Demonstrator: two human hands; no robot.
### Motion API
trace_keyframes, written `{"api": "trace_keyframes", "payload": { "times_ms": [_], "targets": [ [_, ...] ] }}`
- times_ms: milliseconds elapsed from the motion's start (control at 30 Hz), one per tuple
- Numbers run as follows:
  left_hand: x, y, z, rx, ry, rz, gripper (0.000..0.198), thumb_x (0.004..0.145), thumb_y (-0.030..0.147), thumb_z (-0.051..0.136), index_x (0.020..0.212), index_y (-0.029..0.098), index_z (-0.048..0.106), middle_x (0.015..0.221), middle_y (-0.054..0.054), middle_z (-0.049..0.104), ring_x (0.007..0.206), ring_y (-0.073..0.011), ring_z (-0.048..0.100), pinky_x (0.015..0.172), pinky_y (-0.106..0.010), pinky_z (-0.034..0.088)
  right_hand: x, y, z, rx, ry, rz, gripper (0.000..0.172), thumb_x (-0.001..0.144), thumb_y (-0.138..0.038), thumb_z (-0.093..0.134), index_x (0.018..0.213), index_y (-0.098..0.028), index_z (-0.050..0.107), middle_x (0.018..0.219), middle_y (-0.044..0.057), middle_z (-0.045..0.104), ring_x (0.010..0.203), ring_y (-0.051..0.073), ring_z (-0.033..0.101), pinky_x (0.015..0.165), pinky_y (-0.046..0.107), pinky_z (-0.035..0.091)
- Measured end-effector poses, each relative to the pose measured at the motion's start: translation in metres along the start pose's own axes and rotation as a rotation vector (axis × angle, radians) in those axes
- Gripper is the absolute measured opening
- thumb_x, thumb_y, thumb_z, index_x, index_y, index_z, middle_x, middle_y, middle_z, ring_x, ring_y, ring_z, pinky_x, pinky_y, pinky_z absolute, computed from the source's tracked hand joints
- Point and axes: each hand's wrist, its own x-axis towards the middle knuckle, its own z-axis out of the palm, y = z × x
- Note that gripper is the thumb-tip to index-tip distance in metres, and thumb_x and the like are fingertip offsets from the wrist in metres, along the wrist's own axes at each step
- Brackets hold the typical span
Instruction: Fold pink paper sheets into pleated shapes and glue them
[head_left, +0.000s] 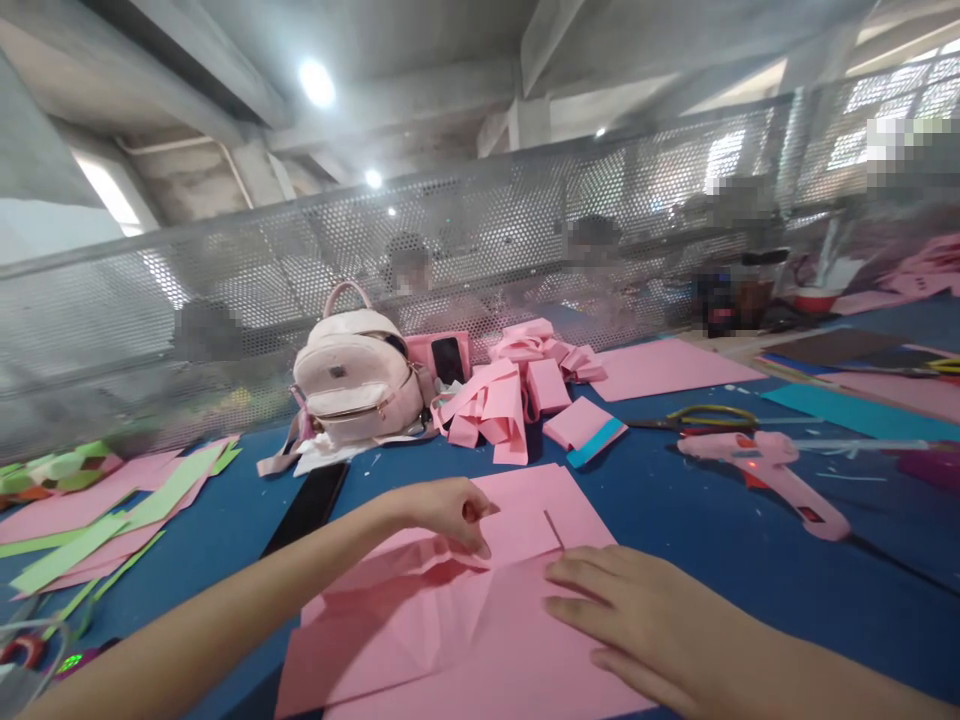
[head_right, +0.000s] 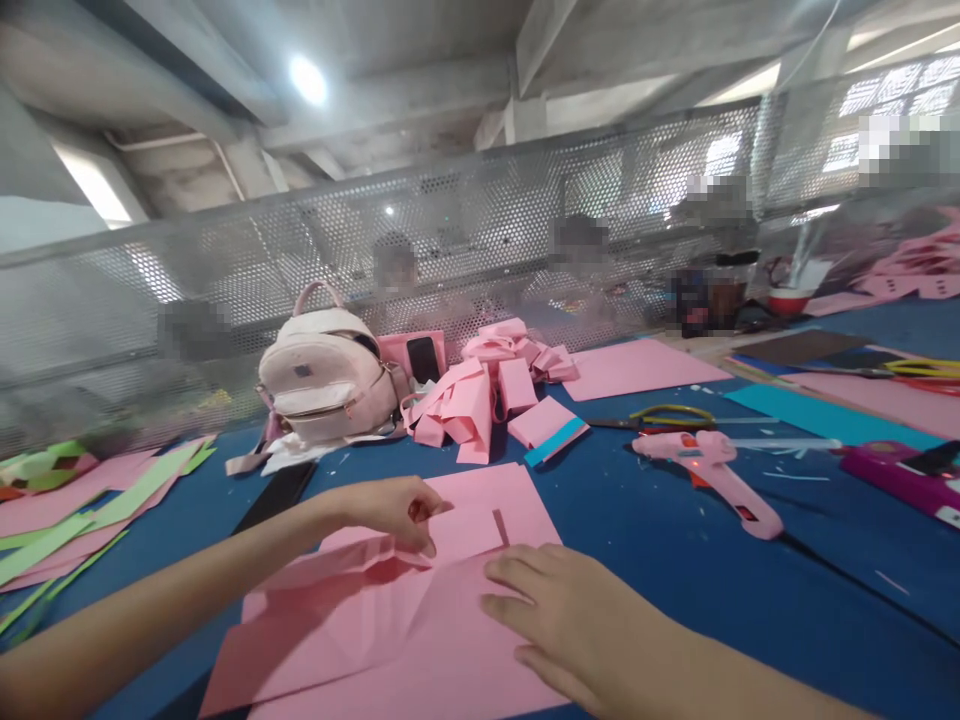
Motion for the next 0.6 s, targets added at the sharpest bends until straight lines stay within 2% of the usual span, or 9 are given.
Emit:
{"api": "trace_keyframes", "payload": {
  "times_ms": [100,200,300,400,467,500,600],
  "targets": [
    [-0.015,0.005,-0.002,-0.149,0.079,0.032,0.039,0.065,0.028,0.081,0.057,0.017,0.044,0.059,0.008,0.037,0.057,-0.0076,0.035,0.054,-0.022,0.026,0.01,0.005,0.001,0.03,0.022,0.036,0.029,0.095,-0.022,0.053,0.121,-0.027,0.065,0.132,0.006,0.065,0.118,0.029,0.061,0.092,0.044,0.053],
    [-0.027,0.008,-0.007,-0.342,0.205,0.055,0.031,0.071,0.036,0.08,0.071,0.016,0.056,0.066,0.006,0.049,0.058,-0.0083,0.044,0.054,-0.02,0.033,0.024,0.012,-0.002,0.105,0.037,0.141,0.028,0.094,-0.022,0.053,0.118,-0.027,0.066,0.131,0.011,0.06,0.118,0.033,0.058,0.094,0.05,0.051],
    [-0.033,0.008,-0.003,-0.563,0.374,0.101,0.036,0.077,0.043,0.076,0.099,0.017,0.064,0.086,-0.001,0.066,0.072,-0.0146,0.062,0.065,-0.023,0.048,0.042,0.02,-0.006,0.372,0.126,0.345,0.022,0.096,-0.034,0.054,0.115,-0.028,0.064,0.138,0.011,0.048,0.119,0.029,0.055,0.091,0.043,0.053],
    [-0.033,0.009,0.013,-0.769,0.564,0.162,0.049,0.083,0.048,0.07,0.121,0.019,0.058,0.106,-0.007,0.071,0.088,-0.021,0.069,0.077,-0.029,0.054,0.065,0.025,-0.005,0.738,0.233,0.493,0.024,0.093,-0.047,0.059,0.101,-0.025,0.061,0.147,0.007,0.036,0.127,0.026,0.048,0.092,0.035,0.051],
    [-0.032,0.007,0.027,-0.881,0.66,0.199,0.052,0.086,0.05,0.067,0.125,0.018,0.054,0.114,-0.011,0.07,0.094,-0.0237,0.07,0.08,-0.032,0.056,0.081,0.027,-0.001,0.913,0.328,0.554,0.026,0.088,-0.048,0.064,0.091,-0.023,0.056,0.139,0.007,0.041,0.126,0.026,0.048,0.098,0.035,0.046],
    [-0.031,0.006,0.035,-0.925,0.691,0.215,0.052,0.087,0.05,0.066,0.126,0.018,0.053,0.118,-0.013,0.07,0.097,-0.0251,0.071,0.082,-0.034,0.056,0.089,0.027,0.002,0.989,0.36,0.602,0.028,0.086,-0.047,0.066,0.088,-0.022,0.053,0.128,0.007,0.048,0.118,0.025,0.052,0.097,0.035,0.046],
    [-0.03,-0.005,0.055,-1.016,0.751,0.22,0.053,0.084,0.046,0.071,0.124,0.017,0.052,0.119,-0.016,0.07,0.101,-0.0278,0.071,0.086,-0.037,0.056,0.105,0.027,0.011,1.134,0.315,0.703,0.027,0.082,-0.041,0.067,0.087,-0.022,0.048,0.098,0.002,0.054,0.1,0.021,0.055,0.09,0.033,0.044]
  ]
}}
